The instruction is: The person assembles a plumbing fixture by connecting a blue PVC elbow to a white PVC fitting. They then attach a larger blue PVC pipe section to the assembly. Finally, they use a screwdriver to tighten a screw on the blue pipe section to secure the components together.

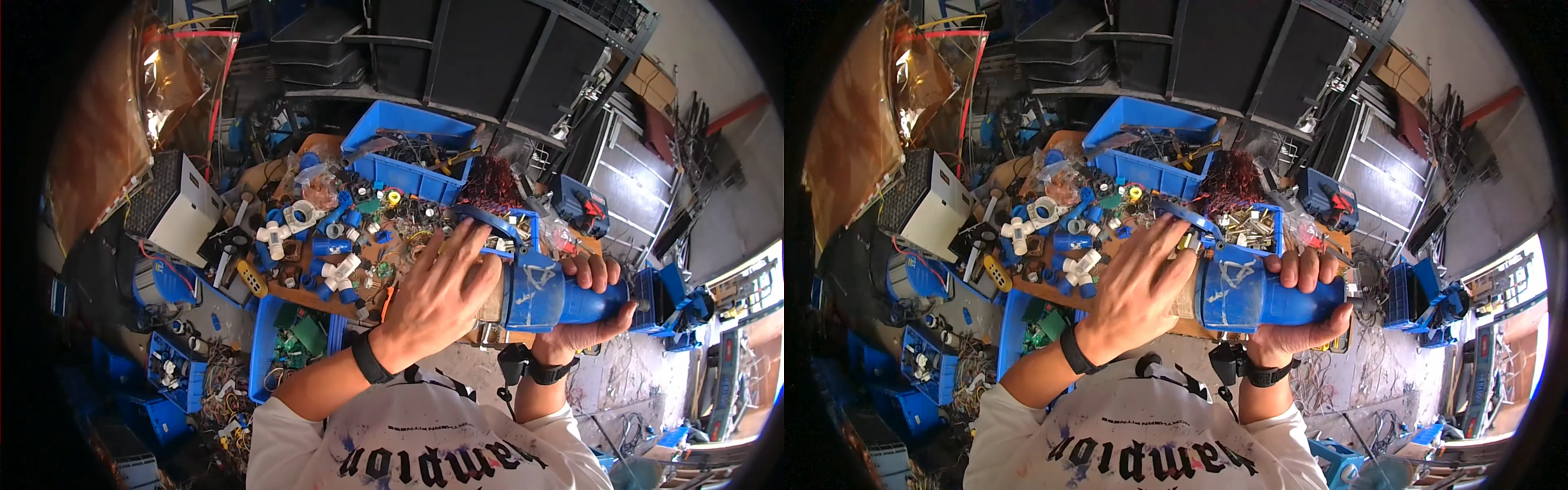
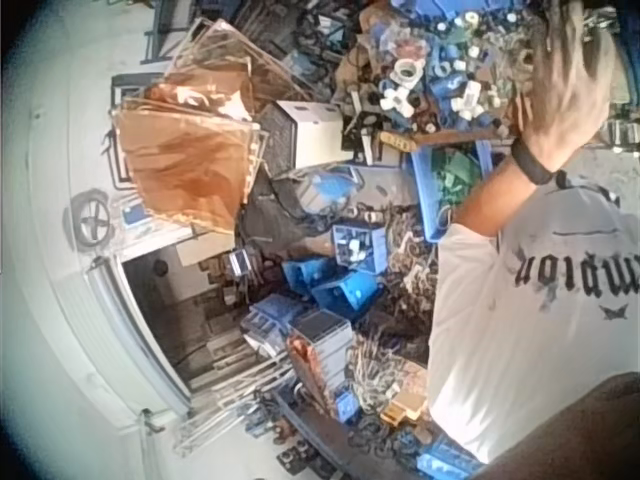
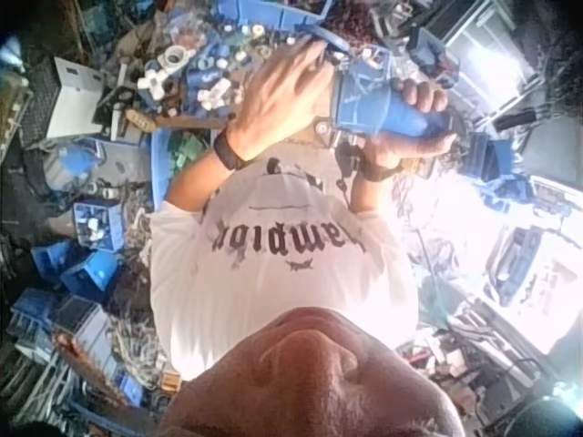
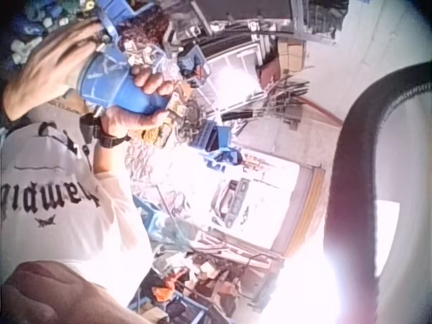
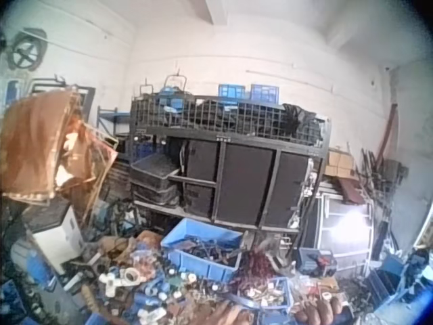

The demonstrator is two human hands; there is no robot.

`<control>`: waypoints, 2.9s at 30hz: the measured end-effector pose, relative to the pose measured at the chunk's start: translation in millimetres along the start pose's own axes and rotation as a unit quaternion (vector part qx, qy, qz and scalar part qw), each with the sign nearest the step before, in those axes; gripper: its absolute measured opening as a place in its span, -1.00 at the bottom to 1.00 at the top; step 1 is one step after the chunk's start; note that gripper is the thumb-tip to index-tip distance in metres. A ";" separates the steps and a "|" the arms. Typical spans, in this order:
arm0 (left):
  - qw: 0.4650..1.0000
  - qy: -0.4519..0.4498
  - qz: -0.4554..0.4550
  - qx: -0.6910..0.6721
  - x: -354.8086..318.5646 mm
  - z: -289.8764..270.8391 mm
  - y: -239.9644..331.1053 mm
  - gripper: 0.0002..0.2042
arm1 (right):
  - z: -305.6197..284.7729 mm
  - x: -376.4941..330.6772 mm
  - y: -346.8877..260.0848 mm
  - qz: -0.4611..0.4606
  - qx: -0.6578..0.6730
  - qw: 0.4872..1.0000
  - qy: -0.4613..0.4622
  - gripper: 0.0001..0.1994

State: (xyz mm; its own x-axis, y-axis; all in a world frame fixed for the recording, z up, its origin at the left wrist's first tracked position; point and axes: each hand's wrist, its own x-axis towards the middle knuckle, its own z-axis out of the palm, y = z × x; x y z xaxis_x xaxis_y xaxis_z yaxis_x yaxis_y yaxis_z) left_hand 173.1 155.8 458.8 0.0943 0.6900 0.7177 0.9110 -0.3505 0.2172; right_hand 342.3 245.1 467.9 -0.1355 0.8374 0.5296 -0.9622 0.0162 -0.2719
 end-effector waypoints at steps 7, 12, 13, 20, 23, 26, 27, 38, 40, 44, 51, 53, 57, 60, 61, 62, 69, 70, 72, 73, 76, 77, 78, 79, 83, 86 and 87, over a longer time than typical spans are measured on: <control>0.999 0.019 0.032 0.033 0.1 0.7 1.7 -0.67 | -1.5 2.0 -2.4 -0.004 0.042 0.998 -0.040 -0.57; 0.998 0.027 0.037 0.046 1.2 1.4 3.7 -0.67 | -3.0 5.6 -4.1 0.003 0.073 0.996 -0.044 -0.59; 0.998 0.040 0.033 0.037 1.6 1.1 4.0 -0.63 | -2.2 5.7 -4.4 0.001 0.072 0.997 -0.043 -0.59; 0.994 0.102 0.036 0.020 -2.7 4.3 4.0 -0.63 | 3.3 3.9 -7.4 -0.007 0.048 0.997 -0.059 -0.60; 0.991 0.128 0.038 0.019 -6.4 7.0 3.9 -0.61 | 7.0 2.3 -7.2 -0.016 0.037 0.997 -0.060 -0.60; 0.991 0.124 0.046 0.030 -6.7 6.1 3.3 -0.59 | 8.9 1.6 -7.6 -0.022 0.034 0.998 -0.048 -0.60; 0.991 0.122 0.049 0.034 -6.8 5.5 3.4 -0.58 | 9.2 1.6 -7.5 -0.023 0.036 0.998 -0.042 -0.60; 0.999 0.032 0.041 -0.001 4.0 -16.3 25.2 -0.42 | -6.5 4.2 -15.4 -0.012 0.105 0.993 0.044 -0.65; 0.997 0.014 0.053 -0.057 4.9 -20.4 25.1 -0.42 | -11.0 4.8 -17.4 -0.014 0.102 0.991 0.091 -0.65; 0.979 0.039 0.057 -0.193 5.7 -27.7 22.7 -0.50 | -12.5 5.5 -19.8 -0.009 0.112 0.990 0.088 -0.66; 0.922 0.184 -0.059 -0.335 -7.3 -31.9 7.4 -0.74 | -17.4 2.5 -18.9 0.002 0.145 0.988 0.049 -0.67; 0.932 0.154 -0.117 -0.307 -4.5 -33.7 0.8 -0.68 | -18.9 2.8 -18.1 -0.004 0.128 0.991 0.041 -0.66; 0.845 -0.057 -0.203 -0.492 8.9 -26.4 -11.9 -0.45 | -9.2 2.9 -13.3 0.012 0.085 0.996 0.030 -0.66; 0.736 -0.176 -0.224 -0.614 10.3 -20.6 -24.8 -0.49 | -9.8 3.8 -11.9 0.024 0.101 0.995 -0.003 -0.64; 0.762 -0.150 -0.190 -0.601 9.0 -17.0 -25.6 -0.51 | -11.9 5.7 -12.2 0.024 0.107 0.994 -0.011 -0.62; 0.780 -0.146 -0.171 -0.583 10.0 -15.4 -27.2 -0.51 | -14.5 7.0 -13.1 0.022 0.111 0.993 -0.017 -0.61; 0.758 -0.084 -0.128 -0.634 26.6 -0.1 -31.5 -0.54 | -20.8 2.6 -8.6 0.068 0.099 0.988 -0.099 -0.56; 0.754 -0.073 -0.141 -0.637 25.5 2.6 -28.5 -0.53 | -20.3 1.8 -8.1 0.058 0.078 0.991 -0.092 -0.55; 0.746 -0.054 -0.165 -0.643 23.0 5.4 -24.5 -0.52 | -18.5 1.0 -5.9 0.034 0.037 0.996 -0.079 -0.55; 0.748 -0.063 -0.170 -0.638 25.3 0.1 -23.2 -0.52 | -19.5 -0.7 -4.4 0.029 0.027 0.995 -0.097 -0.52; 0.750 -0.095 -0.172 -0.632 30.7 1.0 -23.9 -0.54 | -15.2 -12.6 6.0 0.051 -0.051 0.980 -0.185 -0.50; 0.751 -0.110 -0.187 -0.624 34.6 -3.3 -22.4 -0.60 | -16.8 -14.5 9.5 0.055 -0.047 0.977 -0.199 -0.51; 0.765 -0.116 -0.189 -0.604 35.2 -5.3 -21.6 -0.63 | -17.8 -14.4 10.0 0.049 -0.050 0.977 -0.200 -0.51; 0.779 -0.123 -0.192 -0.584 35.2 -6.9 -21.1 -0.66 | -18.7 -13.1 8.4 0.059 -0.029 0.979 -0.195 -0.51; 0.842 -0.107 -0.113 -0.517 42.5 -9.5 -21.1 -0.81 | -15.7 -9.5 12.8 0.071 -0.032 0.971 -0.226 -0.52; 0.837 -0.109 -0.128 -0.521 41.5 -7.4 -18.3 -0.83 | -13.1 -12.9 17.4 0.071 -0.059 0.976 -0.199 -0.52; 0.848 -0.114 -0.113 -0.504 41.6 -7.9 -18.2 -0.84 | -12.1 -13.0 17.3 0.076 -0.074 0.978 -0.181 -0.51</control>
State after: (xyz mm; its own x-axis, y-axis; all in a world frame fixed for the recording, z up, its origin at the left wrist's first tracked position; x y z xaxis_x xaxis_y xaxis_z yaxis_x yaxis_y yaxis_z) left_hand 157.2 185.9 489.9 0.1426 0.8763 0.4602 0.1200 -0.4768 0.8708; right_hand 330.3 241.0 446.6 -0.3753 0.5887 0.7159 -0.8832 0.0071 -0.4689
